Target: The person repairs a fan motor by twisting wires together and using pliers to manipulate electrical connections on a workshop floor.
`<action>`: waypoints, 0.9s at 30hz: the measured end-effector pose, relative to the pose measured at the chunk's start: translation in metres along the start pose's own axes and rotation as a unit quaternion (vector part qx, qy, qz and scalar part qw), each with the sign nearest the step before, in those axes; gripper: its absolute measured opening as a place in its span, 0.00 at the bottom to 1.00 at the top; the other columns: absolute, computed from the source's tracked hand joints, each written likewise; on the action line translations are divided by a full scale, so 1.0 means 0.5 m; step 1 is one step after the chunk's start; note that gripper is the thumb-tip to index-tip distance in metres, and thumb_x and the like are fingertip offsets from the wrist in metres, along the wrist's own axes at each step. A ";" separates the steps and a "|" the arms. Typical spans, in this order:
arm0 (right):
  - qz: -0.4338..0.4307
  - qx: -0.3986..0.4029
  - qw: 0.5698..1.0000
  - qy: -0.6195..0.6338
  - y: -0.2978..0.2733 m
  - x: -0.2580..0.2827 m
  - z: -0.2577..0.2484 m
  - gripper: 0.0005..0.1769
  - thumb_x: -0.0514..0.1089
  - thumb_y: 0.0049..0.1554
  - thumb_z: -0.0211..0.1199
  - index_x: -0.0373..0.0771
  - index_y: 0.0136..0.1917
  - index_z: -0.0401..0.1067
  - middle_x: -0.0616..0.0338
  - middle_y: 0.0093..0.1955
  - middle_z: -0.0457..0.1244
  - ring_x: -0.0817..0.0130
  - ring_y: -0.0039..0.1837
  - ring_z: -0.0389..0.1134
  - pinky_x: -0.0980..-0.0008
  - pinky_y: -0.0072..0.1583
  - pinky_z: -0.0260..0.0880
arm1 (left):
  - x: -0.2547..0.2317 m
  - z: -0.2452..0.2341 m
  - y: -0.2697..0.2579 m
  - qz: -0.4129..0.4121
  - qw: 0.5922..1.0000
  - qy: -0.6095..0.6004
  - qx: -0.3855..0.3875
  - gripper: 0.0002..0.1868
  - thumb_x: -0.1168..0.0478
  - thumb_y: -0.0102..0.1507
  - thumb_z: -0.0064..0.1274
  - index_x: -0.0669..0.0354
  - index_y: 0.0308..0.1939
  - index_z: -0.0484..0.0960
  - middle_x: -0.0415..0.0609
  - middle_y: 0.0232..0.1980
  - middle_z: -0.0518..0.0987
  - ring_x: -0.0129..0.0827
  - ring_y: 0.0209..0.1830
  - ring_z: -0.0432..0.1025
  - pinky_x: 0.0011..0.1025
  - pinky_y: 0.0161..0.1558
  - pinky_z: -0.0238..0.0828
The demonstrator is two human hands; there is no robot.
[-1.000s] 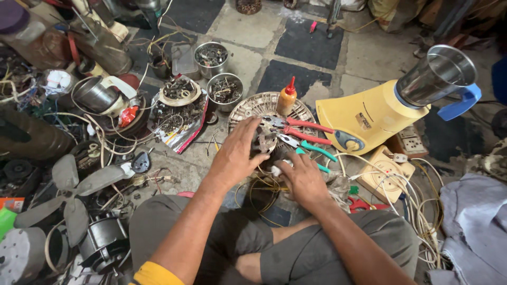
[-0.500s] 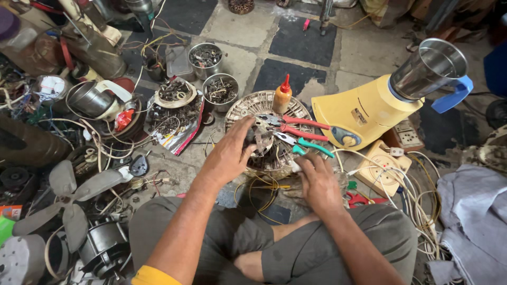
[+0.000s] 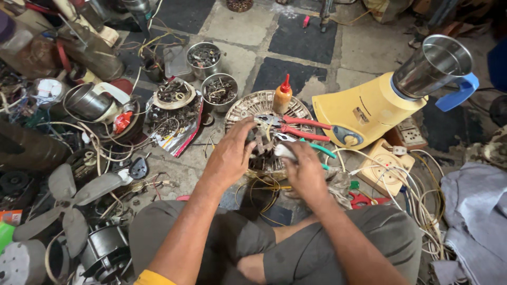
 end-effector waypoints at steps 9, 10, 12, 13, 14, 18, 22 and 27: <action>0.205 -0.020 0.962 0.181 -0.007 -0.029 0.085 0.24 0.45 0.48 0.77 0.32 0.55 0.75 0.54 0.44 0.73 0.76 0.40 0.72 0.72 0.41 0.73 | 0.011 0.009 0.053 -0.011 1.000 0.019 -0.005 0.14 0.53 0.70 0.49 0.57 0.52 0.81 0.50 0.54 0.78 0.50 0.56 0.72 0.47 0.57 0.66; 0.210 -0.017 0.961 0.177 -0.006 -0.031 0.086 0.24 0.45 0.48 0.77 0.32 0.54 0.76 0.55 0.42 0.73 0.76 0.39 0.72 0.72 0.41 0.73 | 0.014 0.013 0.056 -0.016 1.000 0.007 -0.001 0.14 0.52 0.70 0.48 0.55 0.51 0.82 0.49 0.53 0.78 0.49 0.56 0.72 0.47 0.56 0.66; 0.224 -0.005 0.963 0.153 -0.007 -0.032 0.085 0.23 0.46 0.48 0.77 0.32 0.53 0.77 0.56 0.39 0.73 0.76 0.37 0.71 0.72 0.41 0.72 | 0.019 0.027 0.060 -0.032 0.999 0.027 0.008 0.13 0.52 0.70 0.47 0.54 0.49 0.82 0.48 0.53 0.78 0.48 0.58 0.70 0.51 0.57 0.61; 0.230 0.004 0.964 0.133 -0.007 -0.032 0.082 0.23 0.47 0.48 0.77 0.33 0.53 0.78 0.56 0.38 0.72 0.76 0.36 0.71 0.72 0.40 0.71 | 0.021 0.033 0.060 -0.040 0.998 0.038 0.013 0.13 0.52 0.70 0.47 0.53 0.49 0.82 0.48 0.53 0.77 0.48 0.58 0.69 0.52 0.58 0.59; 0.237 0.013 0.965 0.113 -0.007 -0.032 0.079 0.23 0.47 0.48 0.77 0.33 0.53 0.79 0.56 0.37 0.72 0.76 0.36 0.70 0.72 0.40 0.71 | 0.024 0.036 0.059 -0.045 0.998 0.031 0.009 0.13 0.52 0.70 0.46 0.53 0.49 0.81 0.47 0.54 0.77 0.47 0.58 0.69 0.53 0.59 0.58; 0.299 0.064 0.941 0.144 -0.005 -0.034 0.078 0.21 0.48 0.49 0.76 0.34 0.53 0.81 0.52 0.34 0.70 0.73 0.34 0.66 0.69 0.39 0.67 | 0.033 0.045 0.048 -0.058 0.998 0.008 0.006 0.13 0.53 0.71 0.42 0.52 0.51 0.79 0.45 0.56 0.77 0.47 0.58 0.67 0.53 0.60 0.57; 0.223 0.038 0.963 0.146 0.015 -0.024 0.060 0.23 0.46 0.47 0.76 0.33 0.53 0.80 0.56 0.38 0.72 0.76 0.37 0.70 0.72 0.42 0.72 | 0.037 0.048 0.048 -0.048 0.999 0.009 -0.001 0.14 0.53 0.72 0.40 0.51 0.52 0.79 0.45 0.56 0.77 0.48 0.58 0.67 0.52 0.60 0.58; 0.109 -0.008 0.991 0.073 0.018 -0.023 0.056 0.22 0.45 0.47 0.76 0.31 0.52 0.80 0.50 0.45 0.71 0.74 0.40 0.70 0.71 0.45 0.71 | 0.042 0.058 0.044 -0.061 0.998 0.013 -0.004 0.14 0.53 0.72 0.41 0.51 0.54 0.78 0.46 0.58 0.77 0.48 0.60 0.67 0.52 0.61 0.56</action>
Point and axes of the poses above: each hand's wrist, its own y-axis towards the middle knuckle, its own z-axis out of the palm, x = y × z, the point moved 5 cm from there along y, towards the middle knuckle
